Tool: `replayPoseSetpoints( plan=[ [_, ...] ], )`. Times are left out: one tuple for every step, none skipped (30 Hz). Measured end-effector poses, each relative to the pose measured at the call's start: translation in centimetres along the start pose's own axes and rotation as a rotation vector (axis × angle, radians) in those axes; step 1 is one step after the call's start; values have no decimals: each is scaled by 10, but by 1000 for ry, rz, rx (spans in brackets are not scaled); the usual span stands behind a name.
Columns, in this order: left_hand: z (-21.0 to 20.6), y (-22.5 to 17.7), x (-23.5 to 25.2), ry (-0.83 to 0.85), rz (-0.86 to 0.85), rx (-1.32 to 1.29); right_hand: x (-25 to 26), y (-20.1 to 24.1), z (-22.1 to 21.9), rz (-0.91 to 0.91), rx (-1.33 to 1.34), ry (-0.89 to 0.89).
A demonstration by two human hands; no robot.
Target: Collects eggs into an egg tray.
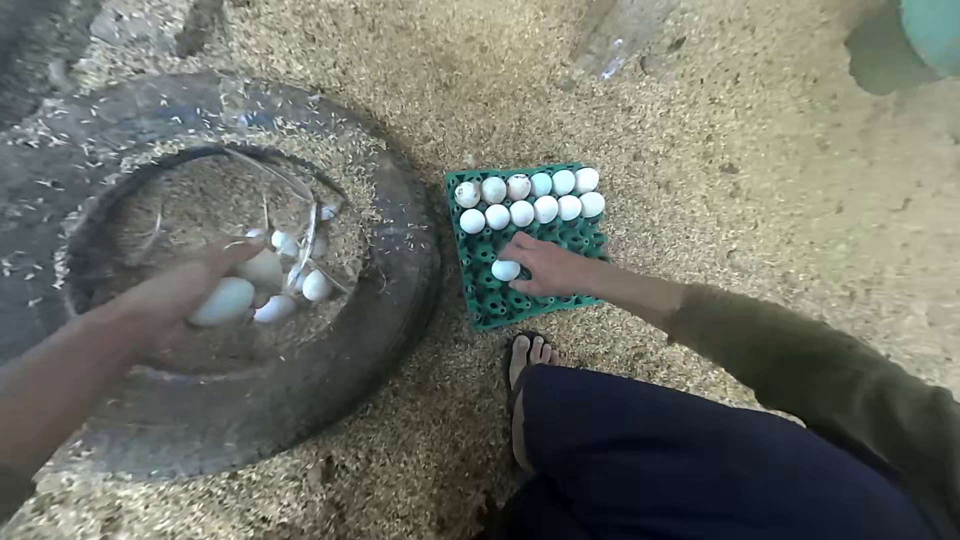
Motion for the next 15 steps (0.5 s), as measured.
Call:
replayPoseSetpoints(
  plan=[
    [-1, 1, 0, 32, -35, 3, 4, -1, -8, 9, -41, -20],
    [-4, -2, -1, 58, -62, 16, 7, -1, -13, 36, -97, -47],
    [-8, -5, -1, 76, -78, 30, 8, -1, -17, 61, -154, -64],
    [-10, -7, -1, 92, -89, 40, 10, -2, -19, 81, -203, -77],
    [-10, -8, 0, 93, -97, 47, 10, -2, -19, 105, -231, -99],
    [-11, -9, 0, 94, -96, 65, 9, -2, -17, 118, -230, -121],
    [-13, -10, 0, 89, -87, 97, 7, -1, -13, 126, -188, -148],
    [-13, -11, -1, 79, -69, 135, 5, 1, -7, 127, -111, -172],
    [-14, -12, -1, 68, -44, 173, 5, 5, -2, 124, -29, -194],
    [-17, -13, -2, 59, -34, 218, 6, 10, 3, 119, 26, -213],
    [-21, -17, -3, 47, -40, 279, 10, 14, 6, 98, 39, -211],
    [-25, -22, -5, 34, -61, 353, 15, 18, 10, 84, 17, -206],
    [-30, -27, -6, 24, -89, 433, 21, 21, 12, 78, -17, -204],
    [-36, -32, -8, 17, -124, 520, 25, 23, 14, 89, -41, -210],
    [-45, -38, -11, 16, -162, 595, 27, 27, 17, 128, -46, -248]
  ],
)
Point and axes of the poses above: each hand's wrist, its own x-axis towards the middle knuckle, its own z-axis out of the back of the hand, y = z × x, the point moved 5 cm from there along x, towards the middle knuckle, and after that the axes turned 7 degrees about y, right-handed, at the moved point
